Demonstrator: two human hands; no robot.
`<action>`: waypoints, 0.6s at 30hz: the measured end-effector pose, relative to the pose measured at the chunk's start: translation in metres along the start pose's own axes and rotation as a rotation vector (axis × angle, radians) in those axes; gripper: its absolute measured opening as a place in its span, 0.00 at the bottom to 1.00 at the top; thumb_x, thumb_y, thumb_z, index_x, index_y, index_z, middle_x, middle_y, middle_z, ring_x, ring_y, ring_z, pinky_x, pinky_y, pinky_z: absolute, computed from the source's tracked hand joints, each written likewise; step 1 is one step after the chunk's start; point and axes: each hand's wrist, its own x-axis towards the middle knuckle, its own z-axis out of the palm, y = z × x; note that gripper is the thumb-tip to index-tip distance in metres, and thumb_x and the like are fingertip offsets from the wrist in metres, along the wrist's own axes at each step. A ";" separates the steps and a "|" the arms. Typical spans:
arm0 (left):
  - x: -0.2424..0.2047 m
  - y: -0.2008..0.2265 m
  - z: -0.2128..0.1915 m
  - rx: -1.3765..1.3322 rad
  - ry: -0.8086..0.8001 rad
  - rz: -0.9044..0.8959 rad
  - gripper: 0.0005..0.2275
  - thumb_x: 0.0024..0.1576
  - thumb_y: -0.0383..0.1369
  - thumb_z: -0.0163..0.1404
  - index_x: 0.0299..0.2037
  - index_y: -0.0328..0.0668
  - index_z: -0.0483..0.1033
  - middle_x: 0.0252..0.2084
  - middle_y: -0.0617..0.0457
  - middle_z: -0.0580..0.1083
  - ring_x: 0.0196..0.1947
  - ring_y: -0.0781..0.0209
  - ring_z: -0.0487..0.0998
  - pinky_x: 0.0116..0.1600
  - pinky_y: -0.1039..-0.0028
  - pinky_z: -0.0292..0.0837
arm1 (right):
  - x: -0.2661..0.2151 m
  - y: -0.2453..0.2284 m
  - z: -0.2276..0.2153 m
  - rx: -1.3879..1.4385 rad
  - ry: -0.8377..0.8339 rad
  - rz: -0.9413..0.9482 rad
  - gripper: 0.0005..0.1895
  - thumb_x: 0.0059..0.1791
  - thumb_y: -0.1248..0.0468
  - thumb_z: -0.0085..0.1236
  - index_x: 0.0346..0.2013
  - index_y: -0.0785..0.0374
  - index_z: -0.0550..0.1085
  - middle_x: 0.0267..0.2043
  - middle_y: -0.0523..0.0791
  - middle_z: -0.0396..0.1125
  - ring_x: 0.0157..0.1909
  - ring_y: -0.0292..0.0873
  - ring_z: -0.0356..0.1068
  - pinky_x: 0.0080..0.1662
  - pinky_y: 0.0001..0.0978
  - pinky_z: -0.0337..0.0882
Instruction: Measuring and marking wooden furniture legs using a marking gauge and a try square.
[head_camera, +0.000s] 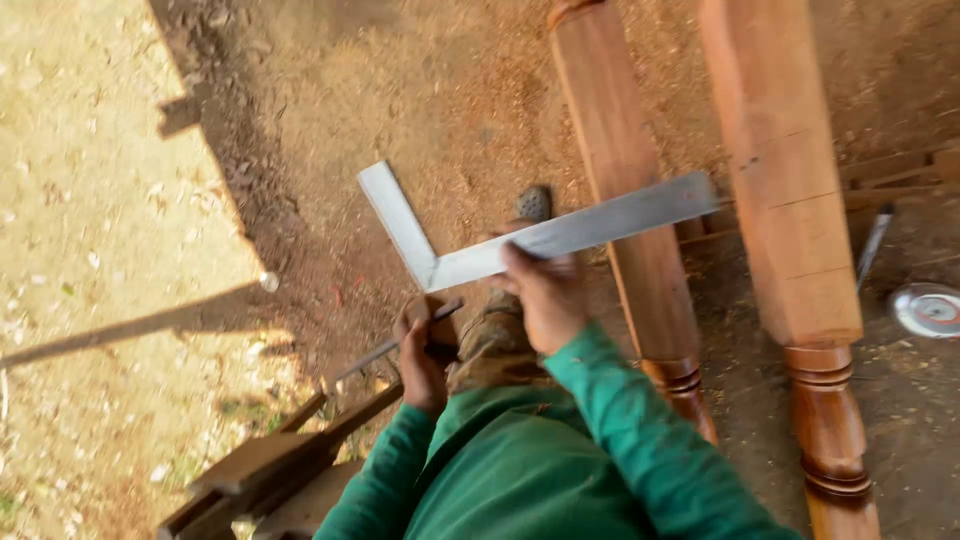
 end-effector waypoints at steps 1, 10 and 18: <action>0.007 0.000 0.008 -0.110 -0.058 -0.034 0.22 0.58 0.45 0.51 0.62 0.53 0.70 0.38 0.40 0.74 0.32 0.49 0.74 0.32 0.66 0.70 | -0.007 -0.020 0.004 -0.108 0.019 -0.097 0.16 0.49 0.62 0.65 0.50 0.60 0.75 0.47 0.56 0.76 0.50 0.54 0.78 0.46 0.55 0.83; -0.069 0.067 0.054 -0.420 -0.728 -0.111 0.27 0.60 0.48 0.46 0.62 0.33 0.67 0.42 0.40 0.75 0.27 0.56 0.78 0.23 0.73 0.72 | -0.100 -0.155 -0.070 -0.137 -0.006 -0.579 0.17 0.58 0.65 0.59 0.63 0.51 0.72 0.58 0.49 0.72 0.53 0.42 0.76 0.63 0.46 0.85; -0.131 0.098 0.060 -0.592 -1.031 -0.444 0.32 0.58 0.50 0.43 0.56 0.18 0.65 0.39 0.31 0.74 0.22 0.54 0.71 0.22 0.73 0.62 | -0.146 -0.170 -0.156 -0.020 0.194 -0.672 0.20 0.58 0.56 0.62 0.62 0.59 0.73 0.52 0.39 0.75 0.52 0.34 0.78 0.70 0.32 0.84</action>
